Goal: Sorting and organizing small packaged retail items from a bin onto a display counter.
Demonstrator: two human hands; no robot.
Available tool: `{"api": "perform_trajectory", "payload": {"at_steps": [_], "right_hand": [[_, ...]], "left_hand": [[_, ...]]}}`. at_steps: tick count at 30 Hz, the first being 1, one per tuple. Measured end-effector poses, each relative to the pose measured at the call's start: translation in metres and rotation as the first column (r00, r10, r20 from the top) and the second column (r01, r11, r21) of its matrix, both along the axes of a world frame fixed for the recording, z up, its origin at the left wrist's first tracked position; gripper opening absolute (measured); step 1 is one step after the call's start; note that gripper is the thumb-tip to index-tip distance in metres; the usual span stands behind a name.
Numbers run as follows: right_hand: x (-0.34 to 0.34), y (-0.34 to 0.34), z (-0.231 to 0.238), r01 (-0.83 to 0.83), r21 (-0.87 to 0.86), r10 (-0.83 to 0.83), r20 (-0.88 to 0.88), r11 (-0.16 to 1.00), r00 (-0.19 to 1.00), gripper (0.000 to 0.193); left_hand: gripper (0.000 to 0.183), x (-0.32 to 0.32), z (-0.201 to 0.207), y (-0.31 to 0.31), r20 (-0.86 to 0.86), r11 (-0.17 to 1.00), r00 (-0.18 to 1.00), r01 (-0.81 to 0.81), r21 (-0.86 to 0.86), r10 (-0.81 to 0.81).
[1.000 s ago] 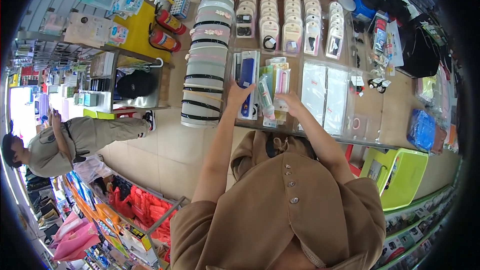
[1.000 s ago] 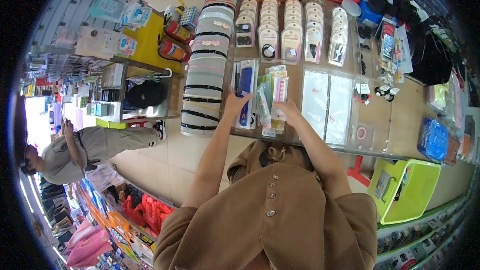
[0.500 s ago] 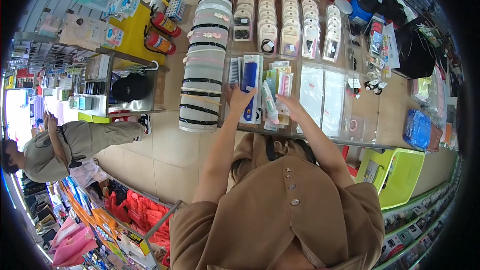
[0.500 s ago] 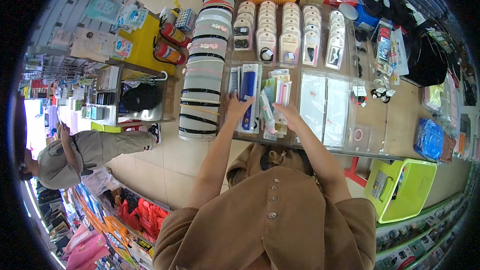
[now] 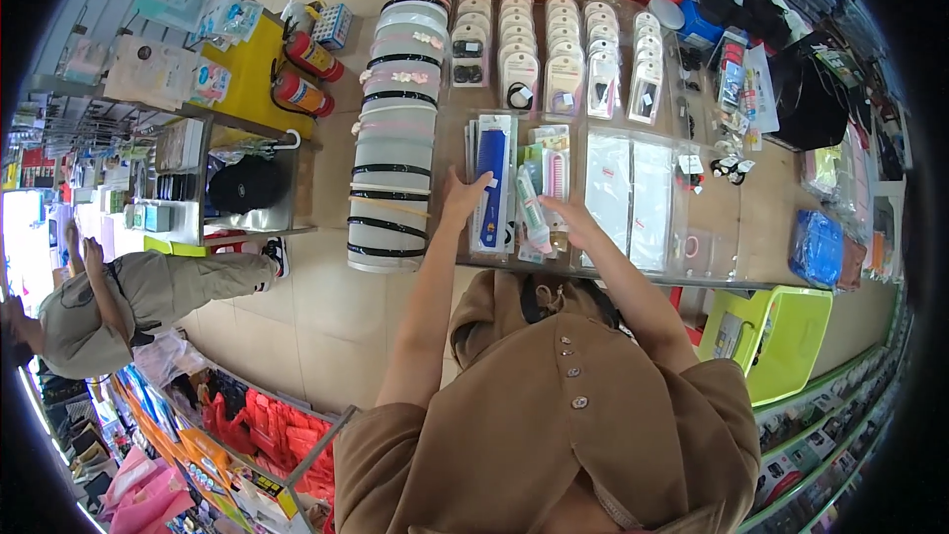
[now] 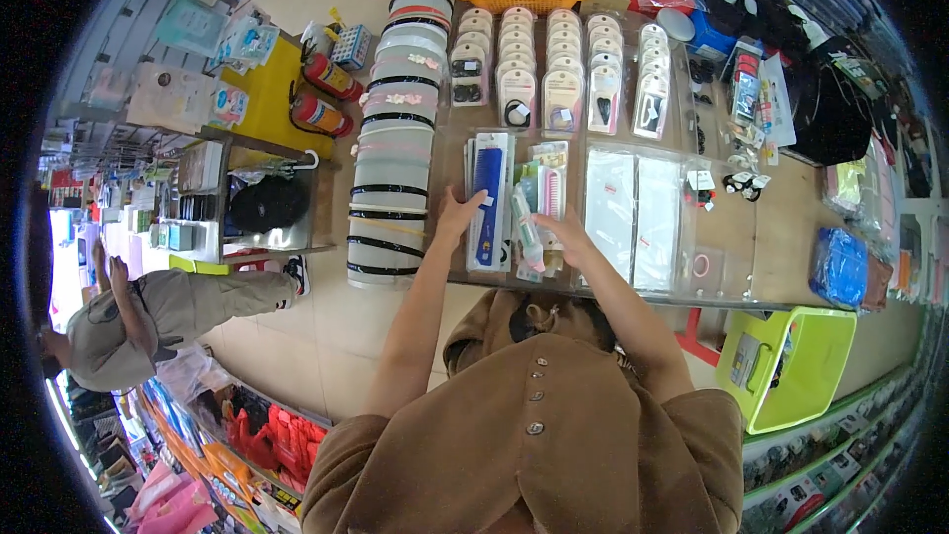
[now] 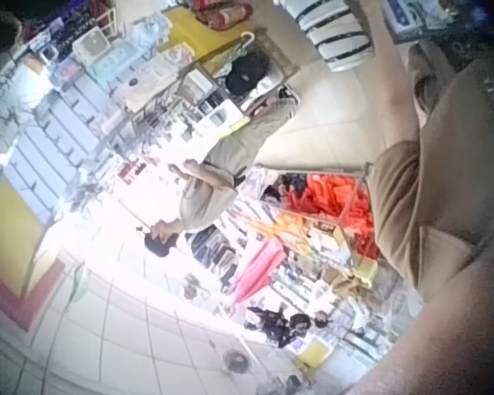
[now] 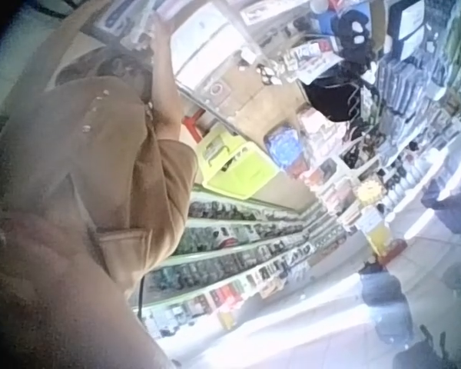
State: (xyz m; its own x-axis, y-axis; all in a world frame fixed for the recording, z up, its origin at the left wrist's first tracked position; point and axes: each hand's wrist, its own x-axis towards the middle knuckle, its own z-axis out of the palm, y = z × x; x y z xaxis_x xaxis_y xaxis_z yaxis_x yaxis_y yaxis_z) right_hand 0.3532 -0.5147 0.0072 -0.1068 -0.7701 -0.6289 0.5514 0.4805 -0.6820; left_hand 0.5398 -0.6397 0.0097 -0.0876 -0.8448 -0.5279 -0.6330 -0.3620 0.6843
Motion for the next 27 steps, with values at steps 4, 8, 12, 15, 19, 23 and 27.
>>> {"api": "perform_trajectory", "payload": {"at_steps": [4, 8, 12, 15, 19, 23, 27], "right_hand": [[-0.004, -0.006, 0.000, -0.040, 0.086, 0.034, 0.063, 0.995, 0.997, 0.053], [0.004, -0.012, 0.008, -0.057, 0.065, 0.050, 0.108, 0.996, 0.993, 0.042], [0.005, -0.012, -0.002, -0.013, 0.079, 0.007, 0.083, 0.997, 0.997, 0.039], [0.011, -0.012, 0.010, -0.016, 0.009, 0.015, 0.084, 1.000, 0.996, 0.038], [0.018, -0.008, 0.031, -0.054, -0.034, 0.050, -0.115, 0.998, 0.992, 0.038], [0.021, -0.002, 0.049, 0.003, -0.001, -0.003, -0.270, 1.000, 0.963, 0.040], [0.021, 0.011, 0.065, 0.104, -0.056, -0.115, -0.239, 0.993, 0.964, 0.046]], "left_hand": [[0.089, -0.001, 0.004, -0.005, 0.019, 0.996, 0.996, 0.084, 0.028, -0.085], [0.072, 0.004, -0.003, -0.003, -0.407, 0.939, 0.910, 0.070, 0.337, 0.079], [0.060, -0.006, 0.007, 0.008, -0.547, 0.917, 0.812, 0.038, 0.396, 0.202], [0.058, -0.003, 0.001, 0.008, -0.591, 0.915, 0.784, 0.080, 0.396, 0.187], [0.053, -0.011, 0.019, 0.013, -0.578, 0.966, 0.816, 0.162, 0.200, -0.017], [0.054, -0.014, 0.023, 0.012, -0.542, 0.983, 0.836, 0.162, 0.084, -0.091], [0.055, -0.022, 0.053, 0.019, -0.583, 0.981, 0.800, 0.191, 0.019, -0.144]]}}
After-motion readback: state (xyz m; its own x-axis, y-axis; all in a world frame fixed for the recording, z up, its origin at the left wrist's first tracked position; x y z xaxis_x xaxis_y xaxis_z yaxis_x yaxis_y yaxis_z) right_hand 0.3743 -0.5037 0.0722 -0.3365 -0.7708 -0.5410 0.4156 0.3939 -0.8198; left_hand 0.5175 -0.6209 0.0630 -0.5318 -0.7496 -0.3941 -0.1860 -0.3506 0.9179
